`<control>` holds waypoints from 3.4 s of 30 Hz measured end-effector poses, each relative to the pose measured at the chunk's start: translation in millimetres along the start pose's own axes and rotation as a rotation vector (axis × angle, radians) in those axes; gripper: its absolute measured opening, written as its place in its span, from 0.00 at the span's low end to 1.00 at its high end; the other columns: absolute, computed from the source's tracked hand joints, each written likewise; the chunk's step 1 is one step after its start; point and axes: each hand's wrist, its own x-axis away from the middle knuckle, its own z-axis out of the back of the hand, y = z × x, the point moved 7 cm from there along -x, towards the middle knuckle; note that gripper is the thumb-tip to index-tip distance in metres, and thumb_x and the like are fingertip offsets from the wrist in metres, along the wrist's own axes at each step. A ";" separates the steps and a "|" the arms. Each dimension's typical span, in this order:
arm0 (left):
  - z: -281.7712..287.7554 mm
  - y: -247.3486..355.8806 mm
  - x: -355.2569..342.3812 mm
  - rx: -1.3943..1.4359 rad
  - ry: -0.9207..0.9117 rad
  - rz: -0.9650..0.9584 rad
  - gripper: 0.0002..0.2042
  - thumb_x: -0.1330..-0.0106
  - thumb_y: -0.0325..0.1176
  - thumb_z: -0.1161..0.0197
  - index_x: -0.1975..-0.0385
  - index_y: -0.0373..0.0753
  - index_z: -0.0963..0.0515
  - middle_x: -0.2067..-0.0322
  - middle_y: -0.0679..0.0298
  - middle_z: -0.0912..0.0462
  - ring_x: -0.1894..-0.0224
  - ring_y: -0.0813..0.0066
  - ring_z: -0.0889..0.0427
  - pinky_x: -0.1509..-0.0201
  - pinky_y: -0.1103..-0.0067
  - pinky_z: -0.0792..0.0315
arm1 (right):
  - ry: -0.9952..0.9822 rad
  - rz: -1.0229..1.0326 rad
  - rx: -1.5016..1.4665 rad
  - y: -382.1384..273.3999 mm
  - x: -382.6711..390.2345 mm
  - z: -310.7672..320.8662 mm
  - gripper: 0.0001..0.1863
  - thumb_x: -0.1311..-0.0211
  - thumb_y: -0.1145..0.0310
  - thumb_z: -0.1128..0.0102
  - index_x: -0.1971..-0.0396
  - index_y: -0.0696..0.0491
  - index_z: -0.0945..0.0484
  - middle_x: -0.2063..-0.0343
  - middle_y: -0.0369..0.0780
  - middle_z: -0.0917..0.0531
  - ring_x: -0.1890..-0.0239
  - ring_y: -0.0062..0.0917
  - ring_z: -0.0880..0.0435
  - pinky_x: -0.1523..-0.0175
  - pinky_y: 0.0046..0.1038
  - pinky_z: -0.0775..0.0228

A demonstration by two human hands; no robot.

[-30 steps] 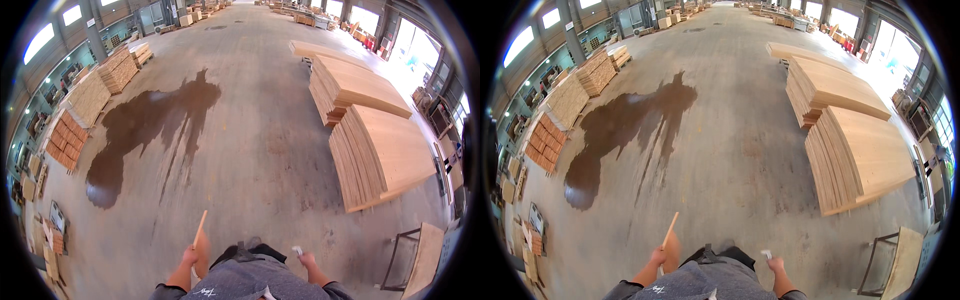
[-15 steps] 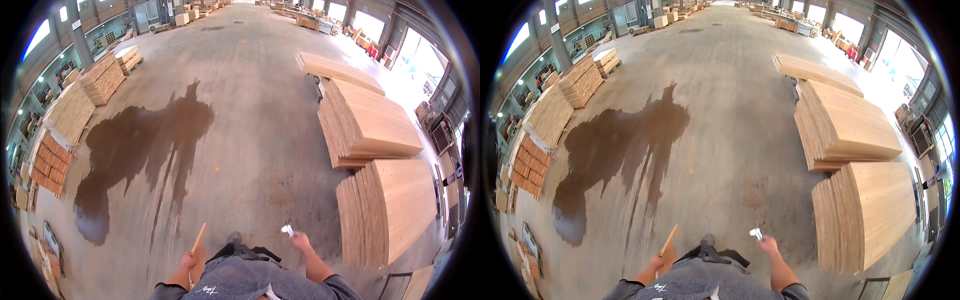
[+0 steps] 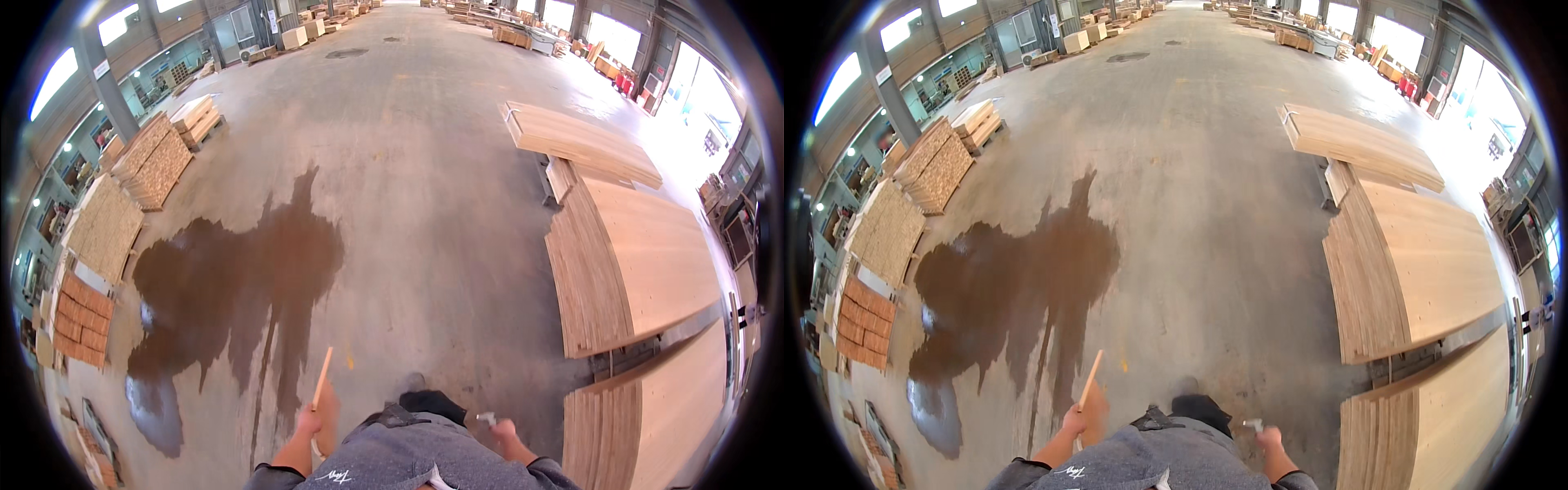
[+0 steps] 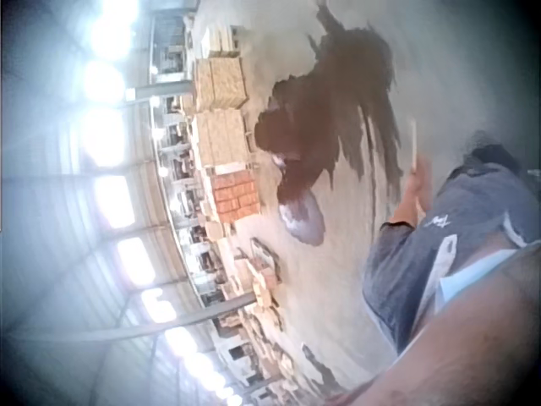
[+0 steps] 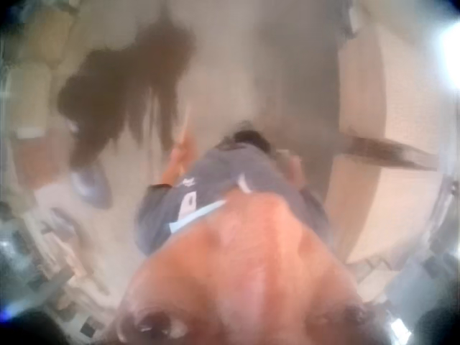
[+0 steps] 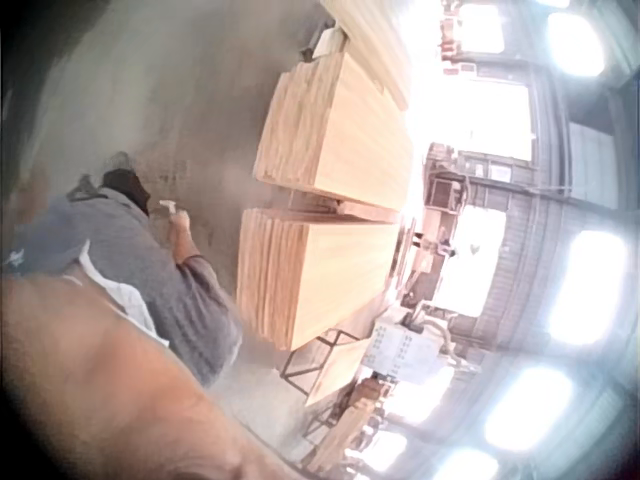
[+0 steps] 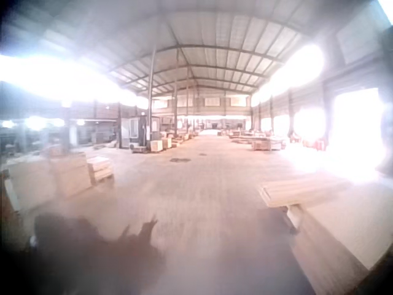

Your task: The person picks up a wooden board and a caliper, then measures the board's dimensions. They walk to a table saw, place the board on the machine, and cut a strip from its edge. The person repeats this process for a second board, removing a strip from each piece.

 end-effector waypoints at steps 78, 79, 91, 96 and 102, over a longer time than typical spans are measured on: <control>483.4 2200.4 -1838.7 -0.195 -0.150 -0.120 0.20 0.39 0.33 0.39 0.45 0.40 0.20 0.53 0.45 0.15 0.48 0.45 0.16 0.47 0.61 0.21 | 0.117 0.210 -0.353 -1508.8 -2149.8 1671.8 0.18 0.37 0.55 0.38 0.56 0.52 0.16 0.73 0.44 0.15 0.67 0.35 0.14 0.60 0.41 0.23; 480.5 2225.0 -1861.4 -0.201 -0.181 -0.149 0.19 0.39 0.32 0.39 0.46 0.40 0.20 0.53 0.45 0.15 0.49 0.44 0.15 0.48 0.61 0.20 | 0.105 0.226 -0.159 -1488.5 -2163.6 1655.1 0.18 0.37 0.54 0.39 0.57 0.52 0.16 0.70 0.46 0.14 0.64 0.39 0.13 0.58 0.43 0.22; 603.4 2620.3 -2177.1 -0.202 0.029 -0.260 0.24 0.34 0.35 0.43 0.37 0.40 0.29 0.52 0.41 0.17 0.47 0.43 0.18 0.45 0.56 0.23 | -0.383 -0.293 -0.106 -1479.2 -2332.3 1708.4 0.22 0.41 0.54 0.45 0.66 0.58 0.13 0.72 0.45 0.11 0.65 0.39 0.10 0.55 0.37 0.19; 629.9 2775.4 -2247.9 -0.028 -0.012 -0.097 0.27 0.37 0.30 0.43 0.35 0.39 0.30 0.47 0.42 0.18 0.44 0.44 0.19 0.42 0.61 0.24 | -0.213 -0.179 -0.086 -1600.4 -2545.6 1876.4 0.18 0.42 0.56 0.41 0.67 0.56 0.13 0.73 0.46 0.12 0.68 0.37 0.11 0.59 0.38 0.19; 638.9 2919.9 -2391.4 0.020 -0.135 -0.121 0.31 0.43 0.27 0.40 0.34 0.40 0.29 0.46 0.44 0.18 0.43 0.46 0.18 0.41 0.63 0.23 | 0.212 0.173 -0.495 -1849.1 -2762.2 2167.7 0.16 0.40 0.58 0.39 0.58 0.53 0.17 0.71 0.47 0.15 0.67 0.38 0.14 0.59 0.39 0.23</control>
